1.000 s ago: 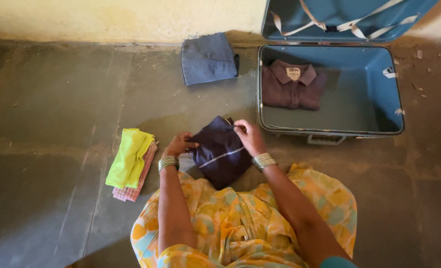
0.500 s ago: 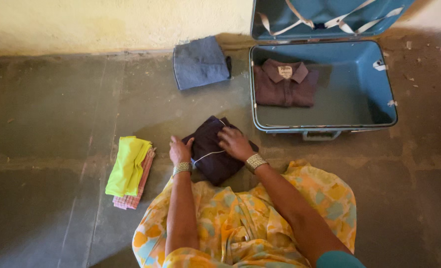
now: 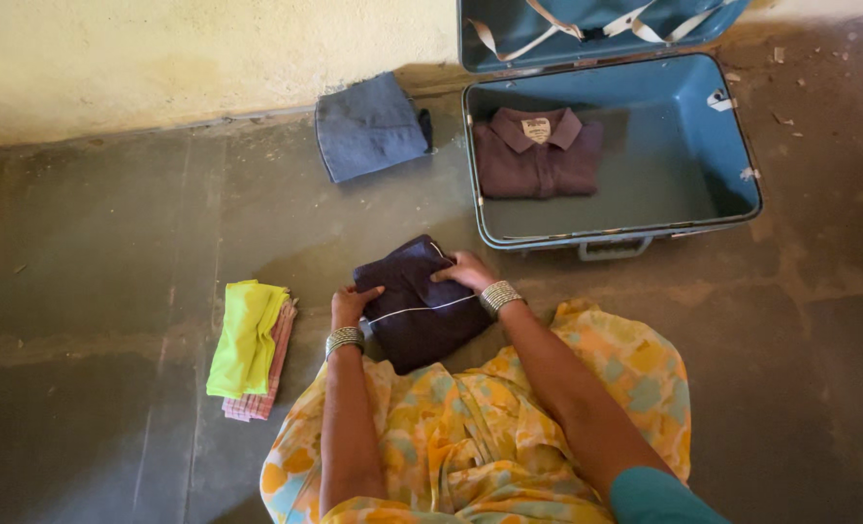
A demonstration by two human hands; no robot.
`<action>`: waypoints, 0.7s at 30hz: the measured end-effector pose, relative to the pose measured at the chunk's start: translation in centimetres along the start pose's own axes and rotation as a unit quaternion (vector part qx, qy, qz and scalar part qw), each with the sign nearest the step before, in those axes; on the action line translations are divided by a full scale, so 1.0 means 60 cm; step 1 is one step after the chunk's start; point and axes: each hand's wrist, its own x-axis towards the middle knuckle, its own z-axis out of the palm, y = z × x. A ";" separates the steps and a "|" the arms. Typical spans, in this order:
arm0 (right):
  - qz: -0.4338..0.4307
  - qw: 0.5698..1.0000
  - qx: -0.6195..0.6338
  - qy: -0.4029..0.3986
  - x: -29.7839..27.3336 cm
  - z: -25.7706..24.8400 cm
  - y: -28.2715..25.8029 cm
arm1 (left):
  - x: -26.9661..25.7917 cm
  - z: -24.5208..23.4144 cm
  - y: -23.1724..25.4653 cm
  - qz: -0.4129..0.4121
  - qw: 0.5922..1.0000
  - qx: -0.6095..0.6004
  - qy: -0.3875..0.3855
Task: The person sits on the floor and folds several garments, including a purple shirt, dark trousers, a yellow cloth, jeans, and a pink checkered cloth. They place each folded item into an open suitcase and close the lid at the end.
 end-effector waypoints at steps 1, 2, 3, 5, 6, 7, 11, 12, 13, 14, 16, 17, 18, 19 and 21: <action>0.010 1.000 0.028 -0.008 -0.001 -0.001 0.000 | -0.006 -0.005 0.001 -0.042 0.998 -0.017 -0.033; 0.016 0.999 0.048 -0.006 -0.002 0.000 -0.003 | -0.014 -0.013 0.005 -0.083 0.994 -0.035 -0.065; 0.023 0.997 0.067 -0.004 -0.004 0.001 -0.007 | -0.026 -0.018 0.013 -0.098 0.989 -0.077 -0.073; 0.024 0.993 0.116 0.010 -0.009 0.000 -0.022 | -0.049 -0.021 0.042 -0.124 0.975 -0.160 -0.089; 0.021 0.989 0.142 0.020 -0.016 -0.003 -0.033 | -0.062 -0.026 0.058 -0.102 0.965 -0.216 -0.108; 0.019 0.985 0.168 0.030 -0.024 -0.005 -0.047 | -0.074 -0.031 0.075 -0.079 0.951 -0.271 -0.127; -0.068 0.975 0.208 0.037 -0.069 -0.017 -0.124 | -0.112 -0.066 0.150 -0.006 0.928 -0.347 -0.133; -0.135 0.965 0.222 0.032 -0.081 -0.019 -0.142 | -0.120 -0.076 0.165 0.042 0.928 -0.343 -0.142; -0.201 0.951 0.234 0.026 -0.091 -0.022 -0.159 | -0.128 -0.086 0.176 0.091 0.925 -0.338 -0.150; -0.222 0.957 0.186 0.024 -0.105 -0.026 -0.169 | -0.139 -0.096 0.180 0.137 0.920 -0.331 -0.157; -0.265 0.960 0.087 0.019 -0.127 -0.038 -0.183 | -0.155 -0.112 0.181 0.116 0.945 -0.268 -0.149; -0.226 0.973 0.040 0.015 -0.137 -0.038 -0.187 | -0.158 -0.116 0.178 0.105 0.955 -0.236 -0.145; -0.188 0.982 -0.008 0.014 -0.147 -0.037 -0.185 | -0.156 -0.116 0.174 0.123 0.961 -0.193 -0.154; -0.149 0.987 -0.055 0.012 -0.153 -0.036 -0.181 | -0.152 -0.114 0.165 0.141 0.965 -0.150 -0.162; -0.136 0.989 -0.022 -0.046 -0.160 -0.033 -0.163 | -0.144 -0.099 0.137 0.129 0.970 -0.086 -0.186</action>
